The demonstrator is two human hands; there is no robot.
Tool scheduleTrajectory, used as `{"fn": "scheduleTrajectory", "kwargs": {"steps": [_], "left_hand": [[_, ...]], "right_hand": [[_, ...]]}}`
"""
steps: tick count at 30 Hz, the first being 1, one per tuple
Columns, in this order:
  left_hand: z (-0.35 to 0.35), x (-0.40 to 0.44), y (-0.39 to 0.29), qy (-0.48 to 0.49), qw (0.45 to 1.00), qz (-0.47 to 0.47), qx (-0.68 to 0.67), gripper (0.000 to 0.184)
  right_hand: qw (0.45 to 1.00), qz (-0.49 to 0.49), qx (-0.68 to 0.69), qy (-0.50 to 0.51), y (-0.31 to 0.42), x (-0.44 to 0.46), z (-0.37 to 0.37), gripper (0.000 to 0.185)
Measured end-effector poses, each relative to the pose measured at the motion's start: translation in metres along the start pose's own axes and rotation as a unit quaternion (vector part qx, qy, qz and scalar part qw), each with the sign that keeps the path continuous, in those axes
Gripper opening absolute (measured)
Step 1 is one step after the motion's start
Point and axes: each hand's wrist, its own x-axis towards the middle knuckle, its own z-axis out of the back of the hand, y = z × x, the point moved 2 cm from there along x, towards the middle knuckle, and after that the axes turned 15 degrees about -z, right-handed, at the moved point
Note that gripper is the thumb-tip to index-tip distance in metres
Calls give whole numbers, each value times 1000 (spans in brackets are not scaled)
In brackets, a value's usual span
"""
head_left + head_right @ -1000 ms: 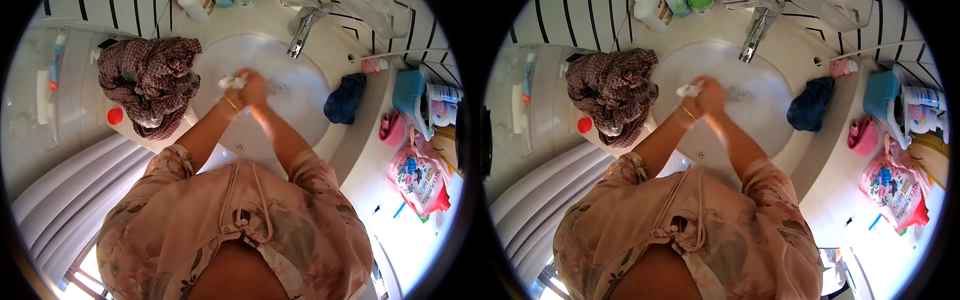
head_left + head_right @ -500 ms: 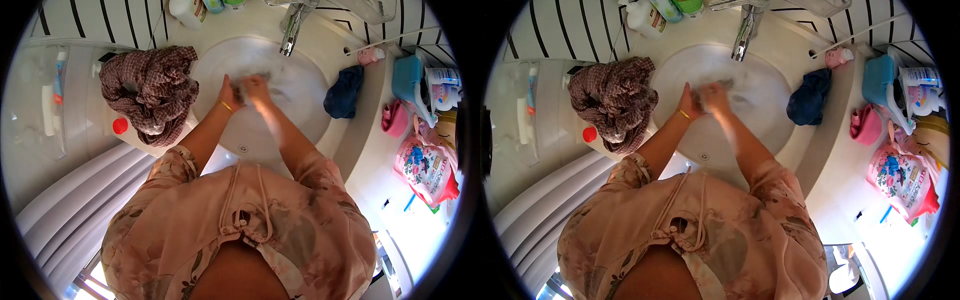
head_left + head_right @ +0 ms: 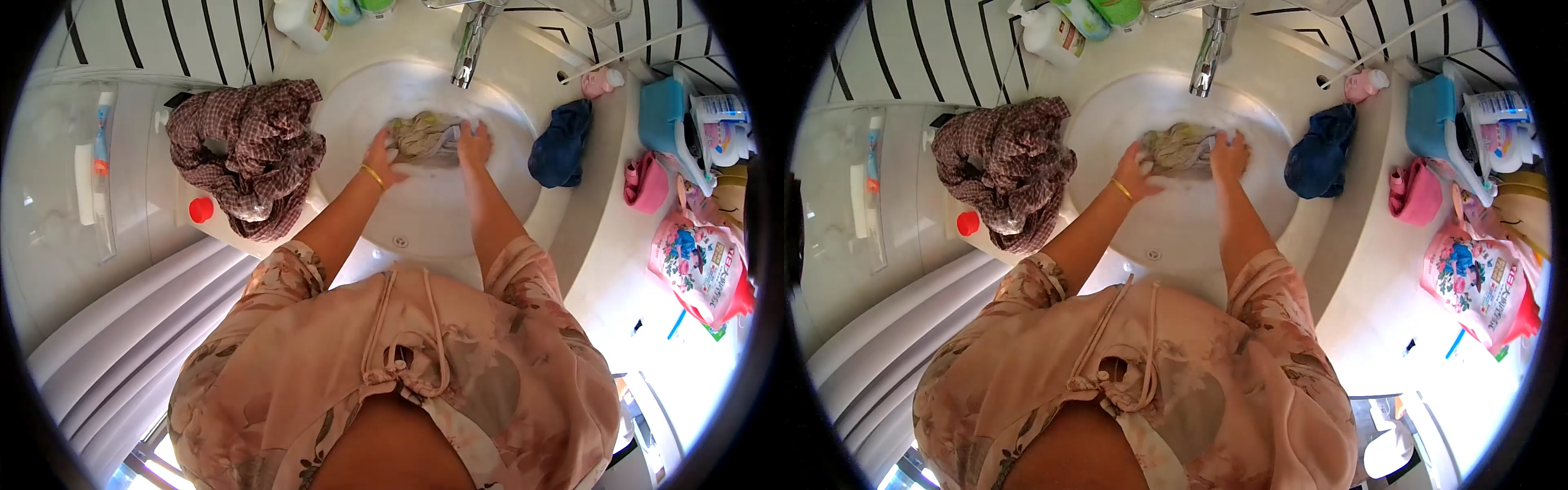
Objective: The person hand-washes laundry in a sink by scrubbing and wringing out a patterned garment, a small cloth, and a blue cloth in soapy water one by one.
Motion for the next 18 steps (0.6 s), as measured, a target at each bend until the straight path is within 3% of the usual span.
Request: {"fn": "scheduleTrajectory", "kwargs": {"steps": [1, 2, 3, 4, 6, 7, 9, 12, 13, 14, 16, 17, 18], "left_hand": [[-2, -3, -6, -58, 993, 73, -67, 57], [-4, -7, -13, -114, 974, 145, -132, 60], [-6, -10, -19, -170, 942, 215, -194, 63], [-5, -11, -22, -224, 898, 281, -254, 66], [27, 0, 8, -163, 882, 206, -391, 61], [38, 4, 19, -132, 864, 167, -456, 58], [33, 4, 24, -80, 922, 130, -355, 52], [11, 6, 33, 4, 979, 67, -193, 44], [6, 8, 33, 32, 989, 43, -135, 42], [-4, 5, 21, -1, 985, 93, -148, 40], [-33, -3, -19, -65, 963, 195, -174, 38], [-28, 4, -9, -15, 972, 150, -179, 45], [-17, 3, 2, -79, 967, 184, -158, 48]], "right_hand": [[982, -117, 58, 134, -1, -4, -7, 30], [930, -231, 124, 259, 20, -27, 0, 29], [896, -263, 154, 325, 42, -52, 3, 29], [878, -262, 168, 365, 65, -80, 5, 29], [908, -102, 137, 382, 86, -123, -1, 37], [927, -24, 68, 368, 100, -139, 10, 34], [934, 132, -73, 325, 128, -161, 36, 27], [971, 122, -72, 195, 102, -118, 13, 33], [976, 37, -86, 196, 106, -93, 20, 33], [974, -51, -101, 197, 105, -72, 30, 33], [980, 30, -148, 132, 86, -50, 31, 34], [992, 39, -111, 55, 75, -38, 33, 32], [996, 51, -75, -20, 64, -28, 34, 31]]}}
